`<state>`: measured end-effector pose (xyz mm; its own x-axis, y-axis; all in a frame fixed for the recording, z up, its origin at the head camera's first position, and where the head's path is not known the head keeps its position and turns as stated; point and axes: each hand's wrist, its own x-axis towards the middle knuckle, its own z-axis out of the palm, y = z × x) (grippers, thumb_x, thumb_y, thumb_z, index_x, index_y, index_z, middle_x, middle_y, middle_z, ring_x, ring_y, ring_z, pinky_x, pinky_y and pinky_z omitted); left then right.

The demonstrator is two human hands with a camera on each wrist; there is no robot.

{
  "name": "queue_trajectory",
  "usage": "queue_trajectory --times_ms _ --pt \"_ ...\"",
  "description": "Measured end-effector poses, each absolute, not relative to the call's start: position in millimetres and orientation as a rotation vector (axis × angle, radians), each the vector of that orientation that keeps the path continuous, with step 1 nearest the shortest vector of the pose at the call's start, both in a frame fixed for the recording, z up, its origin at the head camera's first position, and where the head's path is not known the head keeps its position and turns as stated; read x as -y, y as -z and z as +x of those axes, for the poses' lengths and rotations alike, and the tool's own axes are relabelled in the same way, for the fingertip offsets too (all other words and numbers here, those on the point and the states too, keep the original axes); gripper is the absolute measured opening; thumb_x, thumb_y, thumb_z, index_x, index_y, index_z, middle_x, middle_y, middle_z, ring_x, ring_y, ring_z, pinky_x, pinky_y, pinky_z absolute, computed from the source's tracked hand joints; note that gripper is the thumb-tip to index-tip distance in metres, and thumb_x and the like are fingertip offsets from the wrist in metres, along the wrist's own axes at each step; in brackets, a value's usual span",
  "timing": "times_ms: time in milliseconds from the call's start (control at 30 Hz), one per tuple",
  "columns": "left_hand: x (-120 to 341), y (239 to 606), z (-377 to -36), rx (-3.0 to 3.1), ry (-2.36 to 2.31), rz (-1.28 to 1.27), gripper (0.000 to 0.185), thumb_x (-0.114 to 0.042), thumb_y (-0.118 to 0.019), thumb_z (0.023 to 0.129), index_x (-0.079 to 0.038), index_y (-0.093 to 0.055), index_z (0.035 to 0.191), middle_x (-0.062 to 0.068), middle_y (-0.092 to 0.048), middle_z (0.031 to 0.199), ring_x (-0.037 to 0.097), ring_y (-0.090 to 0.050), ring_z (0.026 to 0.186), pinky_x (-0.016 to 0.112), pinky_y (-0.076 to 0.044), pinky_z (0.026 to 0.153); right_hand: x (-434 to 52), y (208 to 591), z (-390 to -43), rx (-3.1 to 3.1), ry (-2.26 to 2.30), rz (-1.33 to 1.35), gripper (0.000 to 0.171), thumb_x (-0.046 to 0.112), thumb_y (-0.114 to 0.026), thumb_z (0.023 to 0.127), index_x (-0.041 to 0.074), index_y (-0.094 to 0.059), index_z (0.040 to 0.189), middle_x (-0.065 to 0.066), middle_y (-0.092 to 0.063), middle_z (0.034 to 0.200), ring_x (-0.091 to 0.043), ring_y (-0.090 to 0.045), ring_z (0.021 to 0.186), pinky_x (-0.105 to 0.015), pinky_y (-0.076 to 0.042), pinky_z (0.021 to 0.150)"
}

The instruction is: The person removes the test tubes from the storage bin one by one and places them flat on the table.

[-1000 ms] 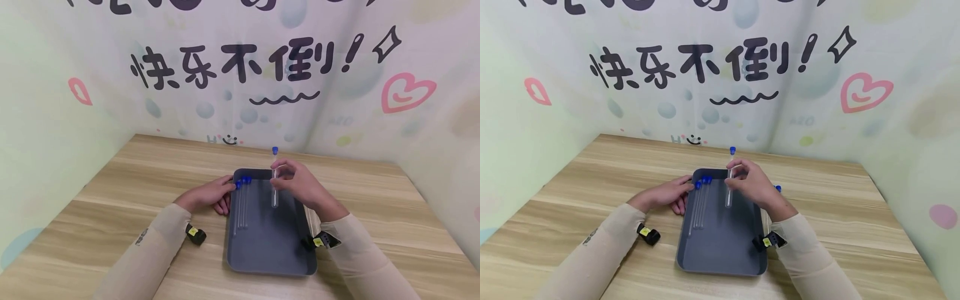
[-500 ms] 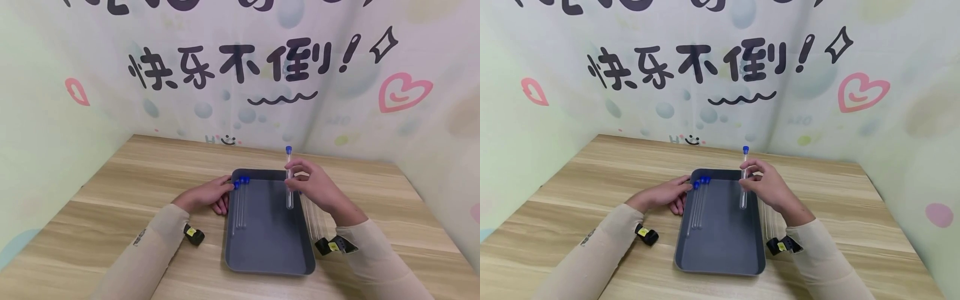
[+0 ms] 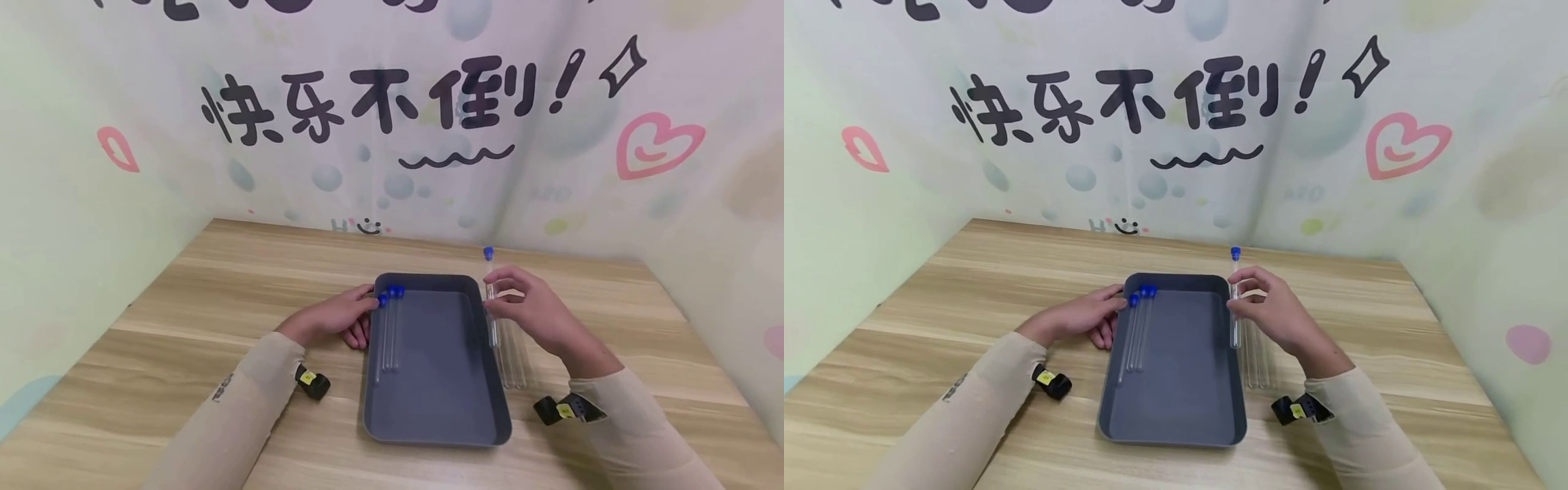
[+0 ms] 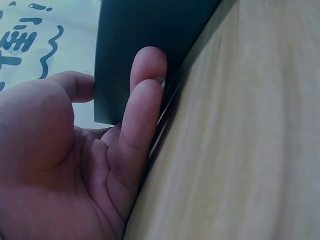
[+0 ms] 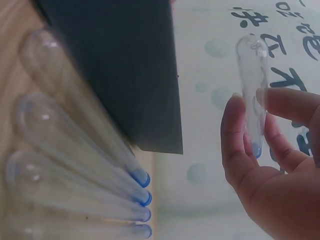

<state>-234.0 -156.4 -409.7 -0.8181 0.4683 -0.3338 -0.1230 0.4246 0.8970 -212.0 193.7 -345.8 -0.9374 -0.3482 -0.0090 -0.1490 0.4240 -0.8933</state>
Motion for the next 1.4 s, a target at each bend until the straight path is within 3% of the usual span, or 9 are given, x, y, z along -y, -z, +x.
queue_trajectory --times_ms 400,667,867,1100,1400 --pt "154.2 409.9 -235.4 -2.156 -1.391 0.29 0.055 -0.034 -0.034 0.109 -0.026 -0.015 0.161 0.013 -0.065 0.079 0.019 -0.067 0.061 0.03 -0.059 0.055 -221.6 350.7 -214.6 -2.398 1.618 -0.453 0.036 0.011 -0.067 0.095 0.011 -0.053 0.128 -0.017 -0.051 0.127 -0.016 -0.066 0.105 -0.025 -0.056 0.086" --pt "156.6 411.3 -234.9 -2.145 -1.405 0.291 0.055 -0.034 -0.034 0.109 -0.027 -0.015 0.161 0.013 -0.064 0.079 0.019 -0.067 0.061 0.031 -0.059 0.055 -227.0 353.8 -214.9 -2.399 1.619 -0.417 0.033 0.012 -0.067 0.096 0.014 -0.054 0.126 -0.012 -0.053 0.123 -0.014 -0.067 0.102 -0.024 -0.056 0.086" --pt "156.8 410.3 -233.5 -2.146 -1.417 0.277 0.055 -0.034 -0.035 0.109 -0.03 -0.016 0.16 0.014 -0.064 0.08 0.02 -0.067 0.062 0.031 -0.059 0.056 -230.2 359.0 -217.0 -2.415 1.597 -0.398 0.038 0.014 -0.068 0.095 0.01 -0.052 0.129 -0.022 -0.05 0.127 -0.013 -0.067 0.101 -0.025 -0.057 0.086" --pt "156.9 410.0 -233.6 -2.15 -1.409 0.28 0.054 -0.034 -0.035 0.109 -0.03 -0.017 0.16 0.014 -0.065 0.08 0.02 -0.067 0.062 0.031 -0.059 0.055 -237.6 361.6 -219.9 -2.473 1.547 -0.358 0.044 0.015 -0.068 0.095 0.004 -0.048 0.133 -0.023 -0.051 0.13 -0.009 -0.066 0.101 -0.027 -0.057 0.087" --pt "157.8 412.4 -234.3 -2.153 -1.401 0.307 0.054 -0.034 -0.034 0.109 -0.028 -0.017 0.16 0.014 -0.065 0.08 0.02 -0.067 0.061 0.031 -0.059 0.055 -248.5 368.4 -224.5 -2.489 1.537 -0.338 0.053 0.014 -0.067 0.096 -0.004 -0.042 0.138 -0.028 -0.05 0.13 -0.013 -0.068 0.098 -0.026 -0.058 0.083"
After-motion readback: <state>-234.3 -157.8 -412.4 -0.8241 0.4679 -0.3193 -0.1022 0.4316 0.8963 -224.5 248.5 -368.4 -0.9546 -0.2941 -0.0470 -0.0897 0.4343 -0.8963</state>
